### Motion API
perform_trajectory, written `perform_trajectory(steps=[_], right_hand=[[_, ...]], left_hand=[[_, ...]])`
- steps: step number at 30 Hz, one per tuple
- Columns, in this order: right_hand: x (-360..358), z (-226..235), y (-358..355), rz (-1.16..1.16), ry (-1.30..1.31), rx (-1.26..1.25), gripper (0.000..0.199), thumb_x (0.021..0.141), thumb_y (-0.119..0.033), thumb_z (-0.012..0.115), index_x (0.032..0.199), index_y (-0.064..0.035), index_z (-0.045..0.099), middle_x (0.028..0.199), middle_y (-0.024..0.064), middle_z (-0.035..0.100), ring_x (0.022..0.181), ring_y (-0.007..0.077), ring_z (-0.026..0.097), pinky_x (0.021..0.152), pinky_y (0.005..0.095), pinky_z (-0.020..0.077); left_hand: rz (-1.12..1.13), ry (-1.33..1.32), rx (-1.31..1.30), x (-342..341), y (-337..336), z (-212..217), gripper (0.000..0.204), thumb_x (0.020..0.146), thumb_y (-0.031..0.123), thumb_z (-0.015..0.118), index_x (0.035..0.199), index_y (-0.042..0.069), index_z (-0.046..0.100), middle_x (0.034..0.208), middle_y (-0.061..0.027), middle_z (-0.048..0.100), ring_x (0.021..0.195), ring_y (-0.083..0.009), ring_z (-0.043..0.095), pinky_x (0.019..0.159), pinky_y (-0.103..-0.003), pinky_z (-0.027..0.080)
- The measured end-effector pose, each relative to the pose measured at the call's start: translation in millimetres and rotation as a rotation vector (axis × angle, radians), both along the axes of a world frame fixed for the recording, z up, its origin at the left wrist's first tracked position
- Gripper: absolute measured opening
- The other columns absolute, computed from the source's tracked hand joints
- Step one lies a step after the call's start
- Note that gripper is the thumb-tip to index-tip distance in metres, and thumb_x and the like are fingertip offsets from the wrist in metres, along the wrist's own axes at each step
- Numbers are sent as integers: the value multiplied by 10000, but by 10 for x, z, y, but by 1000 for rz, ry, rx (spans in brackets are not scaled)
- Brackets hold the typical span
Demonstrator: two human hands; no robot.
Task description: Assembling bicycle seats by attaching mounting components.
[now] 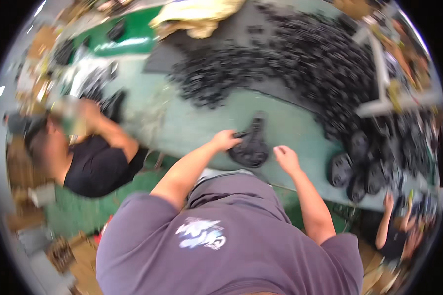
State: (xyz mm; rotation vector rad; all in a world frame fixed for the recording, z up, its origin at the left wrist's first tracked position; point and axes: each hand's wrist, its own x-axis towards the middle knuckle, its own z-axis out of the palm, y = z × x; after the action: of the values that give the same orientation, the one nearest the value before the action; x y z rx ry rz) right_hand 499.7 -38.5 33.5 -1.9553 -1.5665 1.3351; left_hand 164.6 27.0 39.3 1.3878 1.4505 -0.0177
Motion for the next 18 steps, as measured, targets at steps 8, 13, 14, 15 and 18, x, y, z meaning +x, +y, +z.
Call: perform_trajectory(steps=[8,13,14,15,18], right_hand=[[446,-43,-1401,-257,11,-61,410,918,-334,716,1175,-16,756,1086,198,775,1016,354,748,907,455,588],[409,350,-1488,-98,-50,15,374,911,-294,699,1147,-7,745,1077,197,763,1009,375,732,897,465,583],[407,395,-1533,-69,-115,89,368,906,-281,695,1143,-3,739,1066,197,758,1003,382,725,892,471,581],[409,463,-1625,-142,-128,165,358,899,-267,692,1142,-7,731,1038,194,746,980,384,716,880,483,577],[324,640,-1963,-388,-183,239,338,896,-247,707,1139,-14,733,1056,196,743,976,378,718,869,473,579]], left_hand=[[1131,-401,-202,-1751,-1048,-246,716,979,364,731,1533,8,450,1477,-218,538,1213,-406,650,881,-561,654],[1660,-436,74,-2600,-819,-718,565,1022,273,621,1470,-41,477,1405,-252,533,1143,-349,668,872,-432,626],[1496,-414,36,-2202,-696,-730,517,1025,218,610,1463,-31,490,1289,-223,620,1082,-311,684,822,-396,622],[1270,-679,-91,-1766,-506,-536,427,1030,156,613,1423,1,548,1163,-156,687,1038,-269,695,818,-379,606],[492,-618,103,1,-84,797,290,1021,150,699,1282,32,658,1122,-71,705,1028,-186,690,884,-355,574]])
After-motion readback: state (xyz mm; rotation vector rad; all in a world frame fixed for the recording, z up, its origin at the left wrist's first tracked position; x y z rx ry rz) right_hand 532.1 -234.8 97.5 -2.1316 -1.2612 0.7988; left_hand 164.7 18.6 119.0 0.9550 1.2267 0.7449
